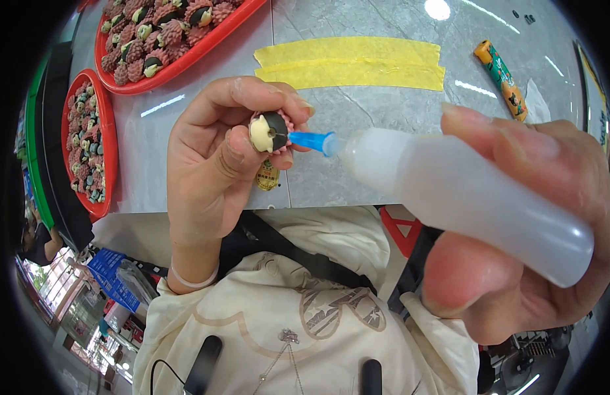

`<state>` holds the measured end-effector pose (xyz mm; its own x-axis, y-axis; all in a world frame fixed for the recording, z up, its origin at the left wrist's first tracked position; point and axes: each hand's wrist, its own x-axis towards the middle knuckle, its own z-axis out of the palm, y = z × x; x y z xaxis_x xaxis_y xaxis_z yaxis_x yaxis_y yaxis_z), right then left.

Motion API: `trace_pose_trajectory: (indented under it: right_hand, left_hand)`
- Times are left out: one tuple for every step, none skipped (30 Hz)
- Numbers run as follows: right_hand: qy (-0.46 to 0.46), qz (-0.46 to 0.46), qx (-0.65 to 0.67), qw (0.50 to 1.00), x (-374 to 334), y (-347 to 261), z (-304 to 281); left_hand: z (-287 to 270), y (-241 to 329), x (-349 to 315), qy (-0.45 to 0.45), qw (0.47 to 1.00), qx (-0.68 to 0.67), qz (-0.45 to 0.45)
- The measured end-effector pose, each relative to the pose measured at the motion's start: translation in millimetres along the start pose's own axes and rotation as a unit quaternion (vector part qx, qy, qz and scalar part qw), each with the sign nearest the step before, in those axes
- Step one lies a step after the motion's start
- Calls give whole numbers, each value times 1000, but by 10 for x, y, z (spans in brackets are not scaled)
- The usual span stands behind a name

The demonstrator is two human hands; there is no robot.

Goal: Applying glue to small plastic components and assembling them at a factory workbench.

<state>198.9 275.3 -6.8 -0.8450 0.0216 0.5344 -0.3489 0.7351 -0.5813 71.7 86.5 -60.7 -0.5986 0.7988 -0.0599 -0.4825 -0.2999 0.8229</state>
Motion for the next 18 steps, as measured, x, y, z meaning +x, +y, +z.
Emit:
trace_pose_trajectory:
  right_hand:
    - [33, 27, 12, 999, -3, -27, 34]
    - [33, 26, 11, 999, -3, -39, 60]
    - [99, 73, 58, 991, -3, -47, 81]
    - [163, 118, 106, 974, -4, -53, 94]
    - [154, 173, 121, 965, -76, 6, -11]
    - [154, 170, 120, 966, -80, 54, -31]
    - [170, 217, 145, 950, -78, 128, -39]
    - [187, 262, 167, 932, -58, 202, -39]
    - [215, 265, 197, 919, -2, 249, 37]
    - [218, 260, 186, 922, 22, 315, 63]
    - [228, 271, 163, 921, 40, 393, 85]
    - [240, 281, 139, 919, 68, 457, 102]
    - [226, 265, 125, 929, 132, 477, 118]
    - [230, 258, 110, 932, 172, 533, 127]
    - [202, 235, 34, 950, 208, 609, 132]
    - [171, 213, -36, 961, 239, 645, 156]
    - [171, 206, -45, 963, 269, 627, 175]
    - [124, 243, -49, 961, 296, 599, 194]
  left_hand:
    - [5, -7, 4, 3, 1000, -2, 3]
    - [7, -11, 8, 5, 1000, -4, 6]
    - [8, -13, 14, 5, 1000, -4, 7]
    - [8, -9, 14, 6, 1000, -10, 5]
    - [12, -3, 15, 8, 1000, -15, 3]
    - [20, 7, 15, 6, 1000, -15, 6]
    - [36, 6, 16, 13, 1000, -16, -1]
    - [54, 5, 21, 17, 1000, -19, -8]
    - [72, 11, 19, 9, 1000, -21, -3]
    - [78, 7, 19, 20, 999, -22, -17]
    - [78, 7, 10, 33, 999, -20, -28]
    - [85, 13, -1, 24, 999, -23, -20]
    - [97, 28, -5, 36, 999, -19, -30]
    - [105, 38, -7, 47, 998, -14, -41]
    - [63, 11, -9, 13, 998, -57, -14]
    - [49, 11, -25, 5, 998, -63, -7]
    - [44, 8, -38, 12, 998, -59, -10]
    - [46, 4, -44, 20, 998, -55, -14]
